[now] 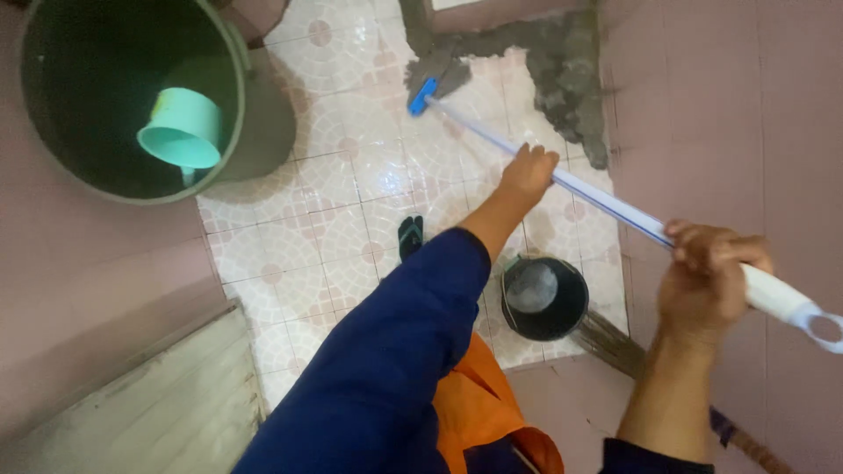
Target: Mopping a tiled floor in a bathroom using a mop and water from a bucket.
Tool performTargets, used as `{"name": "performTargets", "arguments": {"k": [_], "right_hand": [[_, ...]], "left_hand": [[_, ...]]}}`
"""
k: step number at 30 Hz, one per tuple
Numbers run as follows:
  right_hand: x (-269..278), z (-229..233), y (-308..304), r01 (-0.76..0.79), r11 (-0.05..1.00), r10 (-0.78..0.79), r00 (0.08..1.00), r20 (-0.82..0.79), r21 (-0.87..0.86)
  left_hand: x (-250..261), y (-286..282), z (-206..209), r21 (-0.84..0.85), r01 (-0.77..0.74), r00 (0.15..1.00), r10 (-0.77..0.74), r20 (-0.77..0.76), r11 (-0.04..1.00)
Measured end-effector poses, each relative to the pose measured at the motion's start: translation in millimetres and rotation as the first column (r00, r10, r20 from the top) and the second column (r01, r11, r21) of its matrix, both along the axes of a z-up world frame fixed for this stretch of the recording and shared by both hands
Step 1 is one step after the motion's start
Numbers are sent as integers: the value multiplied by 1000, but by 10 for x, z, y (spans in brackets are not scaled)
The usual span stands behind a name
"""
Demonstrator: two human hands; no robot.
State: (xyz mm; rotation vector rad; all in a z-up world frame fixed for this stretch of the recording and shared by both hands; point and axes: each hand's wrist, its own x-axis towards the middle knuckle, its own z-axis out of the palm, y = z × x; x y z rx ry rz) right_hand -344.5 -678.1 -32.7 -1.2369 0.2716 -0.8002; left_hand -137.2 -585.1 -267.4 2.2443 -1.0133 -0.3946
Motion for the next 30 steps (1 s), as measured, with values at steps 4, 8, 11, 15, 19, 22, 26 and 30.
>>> {"name": "performTargets", "arguments": {"k": [4, 8, 11, 15, 19, 22, 26, 30], "right_hand": [[288, 102, -51, -84, 996, 83, 995, -54, -14], [492, -9, 33, -192, 974, 201, 978, -64, 118], [835, 17, 301, -257, 947, 282, 952, -117, 194], [1190, -3, 731, -383, 906, 401, 913, -73, 179], [1494, 301, 1023, -429, 886, 451, 887, -103, 177], [1793, 473, 1125, -458, 884, 466, 878, -105, 91], [2175, 508, 1243, -515, 856, 511, 855, -86, -34], [2731, 447, 1432, -491, 867, 484, 870, -94, -82]], "left_hand": [[29, 418, 127, -48, -88, 996, 86, -24, 995], [97, 1066, 577, 175, -137, 969, 169, -180, 975], [106, 1517, 709, 238, -244, 914, 305, -267, 940], [-14, 2000, 602, 153, -582, 751, 600, -277, 799], [172, 2106, 573, -61, -686, 720, 663, -206, 725], [524, 2079, 690, -85, -697, 702, 653, -282, 712], [1064, 2000, 526, -229, -664, 746, 606, -276, 712], [1846, 1911, 43, -362, -585, 810, 547, -212, 726]]}}
